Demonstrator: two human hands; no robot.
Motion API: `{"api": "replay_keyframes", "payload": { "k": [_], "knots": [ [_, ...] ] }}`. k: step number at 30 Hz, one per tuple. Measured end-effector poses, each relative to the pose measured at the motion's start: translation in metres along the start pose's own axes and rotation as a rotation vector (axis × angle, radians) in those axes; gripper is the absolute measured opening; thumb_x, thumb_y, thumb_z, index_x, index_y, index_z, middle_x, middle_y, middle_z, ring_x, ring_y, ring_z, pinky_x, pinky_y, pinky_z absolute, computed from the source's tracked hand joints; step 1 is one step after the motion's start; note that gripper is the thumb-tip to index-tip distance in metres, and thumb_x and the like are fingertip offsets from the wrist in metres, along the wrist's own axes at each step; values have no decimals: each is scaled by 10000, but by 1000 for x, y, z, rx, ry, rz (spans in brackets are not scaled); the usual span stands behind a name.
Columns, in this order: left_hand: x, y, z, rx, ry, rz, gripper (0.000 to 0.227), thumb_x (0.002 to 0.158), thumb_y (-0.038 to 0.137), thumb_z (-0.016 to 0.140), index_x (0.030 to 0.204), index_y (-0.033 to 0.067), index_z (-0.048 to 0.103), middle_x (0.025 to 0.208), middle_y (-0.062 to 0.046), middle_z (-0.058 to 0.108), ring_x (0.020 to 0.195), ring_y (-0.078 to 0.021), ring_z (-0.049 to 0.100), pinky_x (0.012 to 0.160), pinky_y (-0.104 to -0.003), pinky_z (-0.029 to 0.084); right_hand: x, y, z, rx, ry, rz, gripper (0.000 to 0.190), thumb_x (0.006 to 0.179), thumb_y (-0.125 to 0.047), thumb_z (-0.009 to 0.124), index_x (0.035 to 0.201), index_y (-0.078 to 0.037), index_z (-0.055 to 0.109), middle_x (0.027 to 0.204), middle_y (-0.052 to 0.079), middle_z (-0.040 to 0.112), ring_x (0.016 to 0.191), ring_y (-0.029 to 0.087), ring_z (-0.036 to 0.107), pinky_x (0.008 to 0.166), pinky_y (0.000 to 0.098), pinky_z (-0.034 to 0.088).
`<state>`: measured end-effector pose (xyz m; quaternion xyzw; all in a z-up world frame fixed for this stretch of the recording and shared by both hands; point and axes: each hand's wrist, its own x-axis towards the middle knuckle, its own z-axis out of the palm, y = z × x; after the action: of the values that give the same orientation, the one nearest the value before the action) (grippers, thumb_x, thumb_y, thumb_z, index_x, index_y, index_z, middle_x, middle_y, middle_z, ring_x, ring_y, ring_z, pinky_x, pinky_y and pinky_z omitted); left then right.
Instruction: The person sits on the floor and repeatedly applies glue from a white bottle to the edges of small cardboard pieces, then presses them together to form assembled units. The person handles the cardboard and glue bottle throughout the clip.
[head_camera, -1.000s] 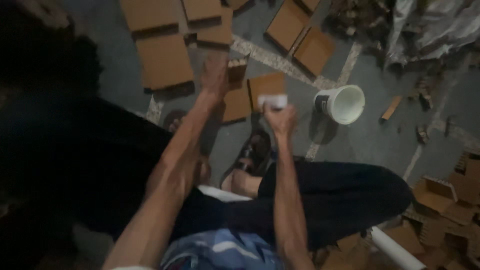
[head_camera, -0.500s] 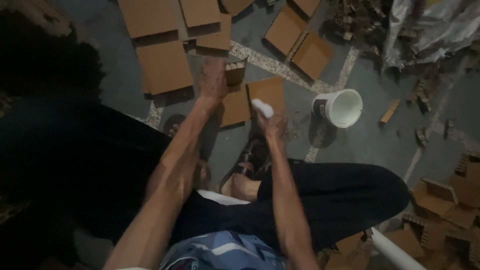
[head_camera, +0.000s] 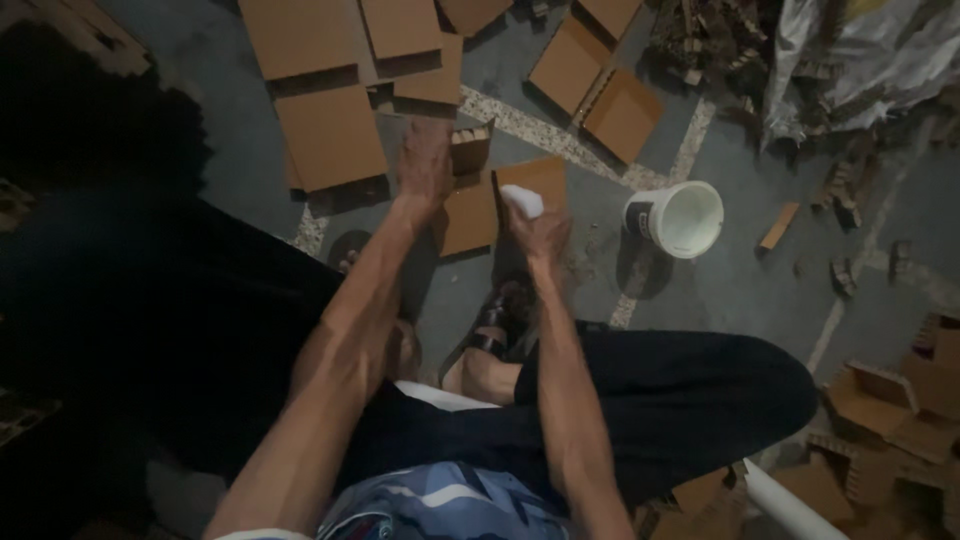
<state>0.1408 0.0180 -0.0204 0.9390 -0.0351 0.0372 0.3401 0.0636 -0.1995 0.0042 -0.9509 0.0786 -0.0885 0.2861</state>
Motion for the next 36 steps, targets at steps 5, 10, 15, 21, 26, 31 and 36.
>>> {"api": "replay_keyframes", "payload": {
  "k": [5, 10, 15, 21, 26, 31, 36],
  "knots": [
    [1, 3, -4, -19, 24, 5, 561, 800, -30, 685, 1338, 31, 540, 1276, -283, 550, 1163, -485, 546, 968, -553, 490, -31, 11, -8, 11, -49, 0, 374, 788, -350, 830, 964, -28, 763, 821, 187, 739, 728, 380, 726, 623, 448, 556],
    [7, 13, -17, -24, -176, -82, 638, 682, 115, 859, 1237, 19, 558, 1203, -300, 563, 1104, -487, 561, 921, -548, 498, -44, 28, -20, -232, -261, 132, 377, 764, -388, 828, 831, -23, 760, 759, 191, 721, 697, 357, 732, 648, 448, 563],
    [3, 9, -15, 27, -238, -127, 473, 781, 26, 807, 1205, 33, 599, 1217, -253, 600, 1139, -450, 610, 940, -505, 551, -37, 16, -15, -137, -92, 105, 469, 787, -441, 841, 953, -10, 761, 792, 198, 736, 692, 377, 725, 601, 458, 565],
    [3, -1, 2, 80, -136, -52, 498, 721, 0, 801, 1174, -8, 593, 1166, -269, 583, 1074, -459, 602, 889, -521, 533, -31, -9, -49, -44, -348, 429, 439, 768, -396, 823, 960, -5, 766, 786, 164, 767, 696, 300, 750, 642, 452, 569],
    [5, -17, 10, -23, -92, 18, 385, 758, 57, 762, 1114, 34, 616, 1125, -259, 595, 1066, -463, 586, 879, -540, 508, -21, -17, -72, 16, -124, 600, 470, 734, -405, 860, 947, 7, 789, 819, 129, 785, 751, 270, 774, 699, 422, 592],
    [15, -32, 16, -54, -102, 55, 361, 762, 22, 703, 1117, 76, 661, 1019, -214, 655, 1023, -431, 614, 887, -531, 508, -20, -10, -82, 45, -14, 630, 512, 711, -427, 896, 956, 9, 785, 806, 120, 788, 755, 253, 789, 731, 394, 605],
    [16, -54, 21, -277, -193, -283, 494, 776, 154, 794, 1220, 25, 618, 931, -228, 662, 947, -415, 652, 860, -518, 516, -25, 4, -80, 44, 61, 625, 544, 714, -445, 909, 935, 36, 783, 826, 129, 780, 763, 253, 782, 715, 406, 600]
  ]
}}
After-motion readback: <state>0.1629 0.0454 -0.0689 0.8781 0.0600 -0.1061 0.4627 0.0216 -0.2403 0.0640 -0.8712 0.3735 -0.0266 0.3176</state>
